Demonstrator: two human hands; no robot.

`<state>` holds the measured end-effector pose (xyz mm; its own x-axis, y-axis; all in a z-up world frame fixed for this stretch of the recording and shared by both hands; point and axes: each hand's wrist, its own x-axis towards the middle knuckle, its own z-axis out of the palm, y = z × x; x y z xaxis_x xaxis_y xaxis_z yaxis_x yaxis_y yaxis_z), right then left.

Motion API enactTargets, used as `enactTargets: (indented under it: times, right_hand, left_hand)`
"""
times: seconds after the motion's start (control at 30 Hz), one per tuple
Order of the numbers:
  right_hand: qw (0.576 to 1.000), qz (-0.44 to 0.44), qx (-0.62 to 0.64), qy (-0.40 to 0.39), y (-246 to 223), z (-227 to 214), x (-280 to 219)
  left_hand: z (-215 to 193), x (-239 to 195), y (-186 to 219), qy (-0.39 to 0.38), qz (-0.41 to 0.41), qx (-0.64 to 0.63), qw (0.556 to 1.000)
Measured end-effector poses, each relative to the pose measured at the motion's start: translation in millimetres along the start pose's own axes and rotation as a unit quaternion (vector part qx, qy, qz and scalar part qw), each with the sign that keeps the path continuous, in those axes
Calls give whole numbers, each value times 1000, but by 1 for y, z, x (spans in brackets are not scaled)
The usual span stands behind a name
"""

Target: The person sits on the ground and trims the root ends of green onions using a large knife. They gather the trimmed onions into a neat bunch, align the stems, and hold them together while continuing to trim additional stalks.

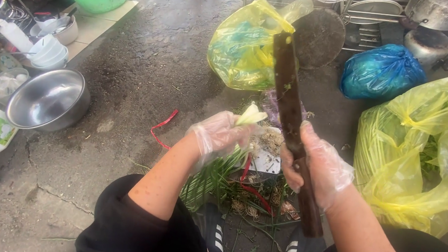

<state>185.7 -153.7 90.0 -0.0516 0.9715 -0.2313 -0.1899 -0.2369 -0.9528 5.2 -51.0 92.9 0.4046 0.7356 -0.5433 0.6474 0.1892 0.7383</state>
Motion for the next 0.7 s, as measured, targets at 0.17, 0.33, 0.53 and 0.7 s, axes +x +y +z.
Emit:
enactTargets:
  times: [0.17, 0.33, 0.53, 0.7]
  right_hand:
    - [1000, -13, -2, -18, 9, 1, 4]
    - [1000, 0, 0, -30, 9, 6, 3]
    - [997, 5, -78, -5, 7, 8, 4]
    - [992, 44, -79, 86, -9, 5, 1]
  left_hand:
    - [6, -25, 9, 30, 43, -17, 998]
    - [3, -21, 8, 119, 79, 108, 984]
    - [8, -27, 9, 112, 81, 55, 989]
    - [-3, -27, 12, 104, 47, 120, 986]
